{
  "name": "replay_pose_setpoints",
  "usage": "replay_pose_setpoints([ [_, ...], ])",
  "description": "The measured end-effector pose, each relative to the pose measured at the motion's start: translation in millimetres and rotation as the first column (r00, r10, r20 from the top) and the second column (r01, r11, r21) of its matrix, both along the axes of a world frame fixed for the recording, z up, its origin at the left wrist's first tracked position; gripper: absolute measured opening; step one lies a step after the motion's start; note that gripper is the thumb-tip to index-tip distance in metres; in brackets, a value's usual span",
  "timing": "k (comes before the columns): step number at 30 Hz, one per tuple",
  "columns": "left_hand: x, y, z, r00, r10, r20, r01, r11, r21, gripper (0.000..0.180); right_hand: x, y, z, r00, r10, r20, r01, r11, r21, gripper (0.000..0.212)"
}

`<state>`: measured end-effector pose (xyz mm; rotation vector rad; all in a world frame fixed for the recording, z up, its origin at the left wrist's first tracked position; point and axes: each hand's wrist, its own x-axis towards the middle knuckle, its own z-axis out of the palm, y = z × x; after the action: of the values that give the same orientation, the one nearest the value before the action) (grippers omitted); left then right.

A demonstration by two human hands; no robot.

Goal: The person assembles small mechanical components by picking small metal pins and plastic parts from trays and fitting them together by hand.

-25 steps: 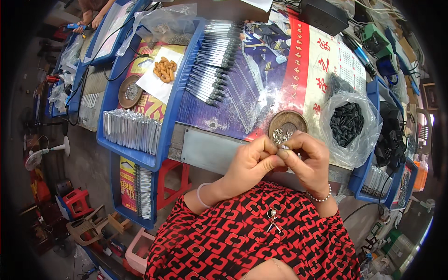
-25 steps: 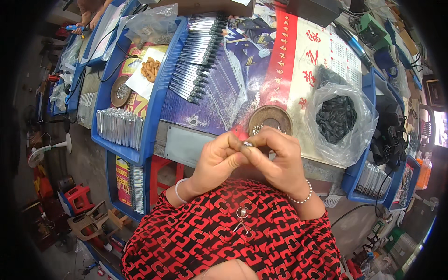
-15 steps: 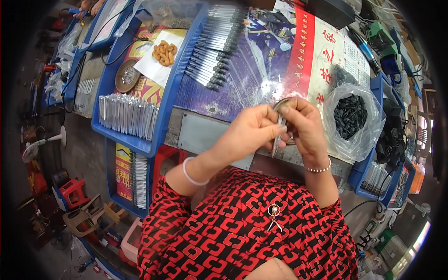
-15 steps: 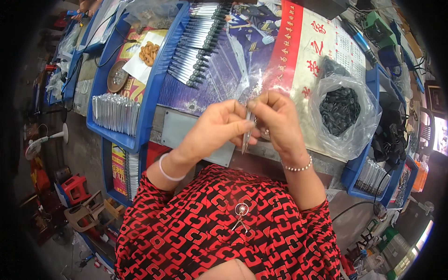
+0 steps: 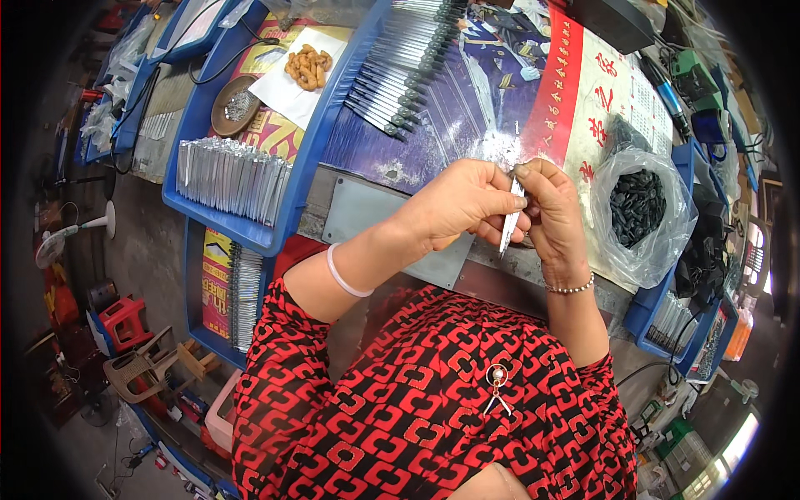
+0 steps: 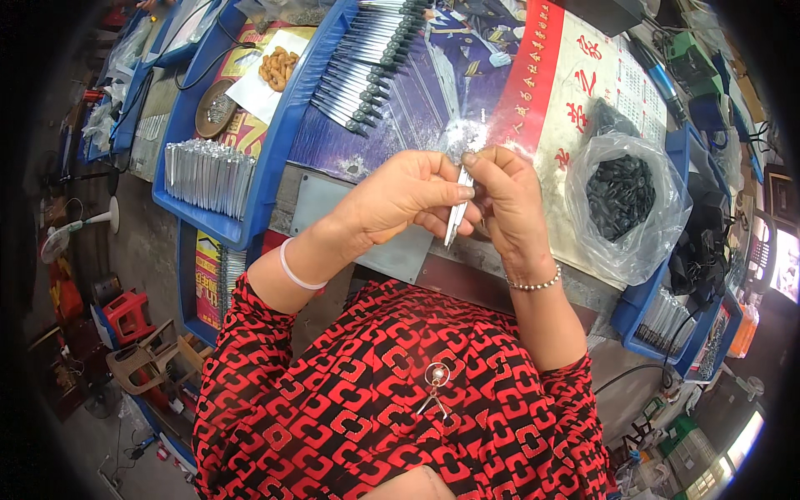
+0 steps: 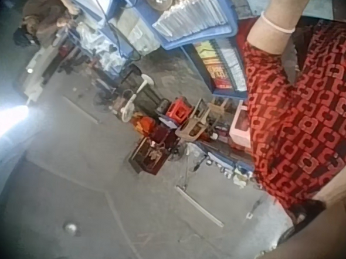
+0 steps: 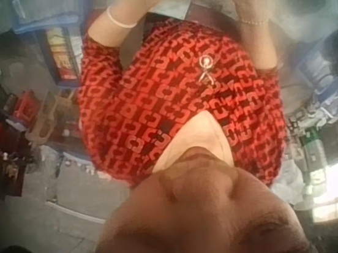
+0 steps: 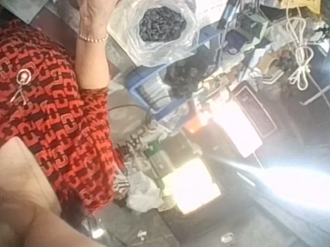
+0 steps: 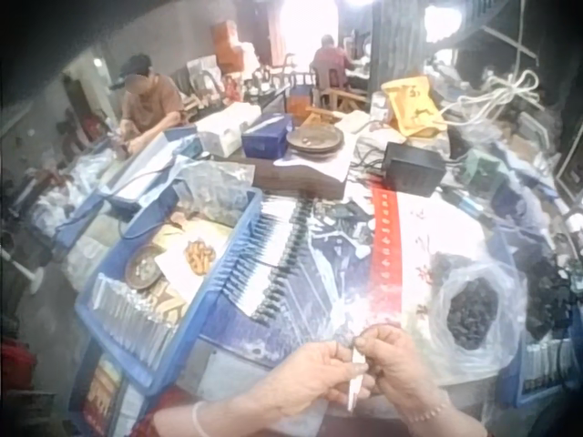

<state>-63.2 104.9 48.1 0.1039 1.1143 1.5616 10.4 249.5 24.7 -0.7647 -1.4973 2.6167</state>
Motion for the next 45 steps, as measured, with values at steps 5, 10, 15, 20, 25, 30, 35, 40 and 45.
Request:
replay_pose_setpoints([
  [5, -1, 0, 9, 0.994, -0.06, -0.096, 0.06, 0.998, -0.003, 0.014, 6, -9, 11, 0.996, -0.08, -0.03, 0.083, 0.994, 0.076, 0.012],
  [10, 0, -2, 13, 0.991, -0.07, -0.11, 0.078, 0.995, 0.068, 0.012, 14, -12, 21, 0.987, -0.106, -0.12, 0.113, 0.992, 0.053, 0.009],
  [15, 13, -4, 7, 0.998, 0.003, 0.064, -0.014, 0.987, 0.16, 0.027, 27, -18, 25, 0.965, -0.132, -0.228, 0.157, 0.983, 0.093, 0.007],
  [20, 36, 3, -11, 0.978, 0.058, 0.202, -0.116, 0.95, 0.288, 0.038, 45, -20, 39, 0.969, 0.029, -0.245, 0.028, 0.974, 0.223, 0.006],
  [25, 37, 3, -8, 0.953, -0.022, 0.301, -0.072, 0.953, 0.296, 0.043, 50, -6, 35, 0.971, 0.111, -0.214, -0.028, 0.934, 0.356, 0.005],
  [30, 39, 3, -9, 0.906, -0.059, 0.419, -0.065, 0.959, 0.275, 0.043, 53, 12, 34, 0.989, 0.075, -0.131, -0.062, 0.993, 0.104, 0.015],
  [35, 36, 8, -14, 0.829, -0.099, 0.55, -0.117, 0.932, 0.344, 0.037, 57, 26, 24, 0.99, -0.082, -0.118, 0.081, 0.997, -0.008, 0.013],
  [40, 37, 11, -16, 0.812, -0.098, 0.575, -0.118, 0.938, 0.327, 0.034, 62, 37, 25, 0.994, -0.066, -0.085, 0.068, 0.997, 0.024, 0.011],
  [45, 36, 15, -18, 0.797, -0.1, 0.596, -0.121, 0.939, 0.32, 0.032, 65, 43, 25, 0.997, -0.06, -0.054, 0.068, 0.984, 0.162, 0.012],
])
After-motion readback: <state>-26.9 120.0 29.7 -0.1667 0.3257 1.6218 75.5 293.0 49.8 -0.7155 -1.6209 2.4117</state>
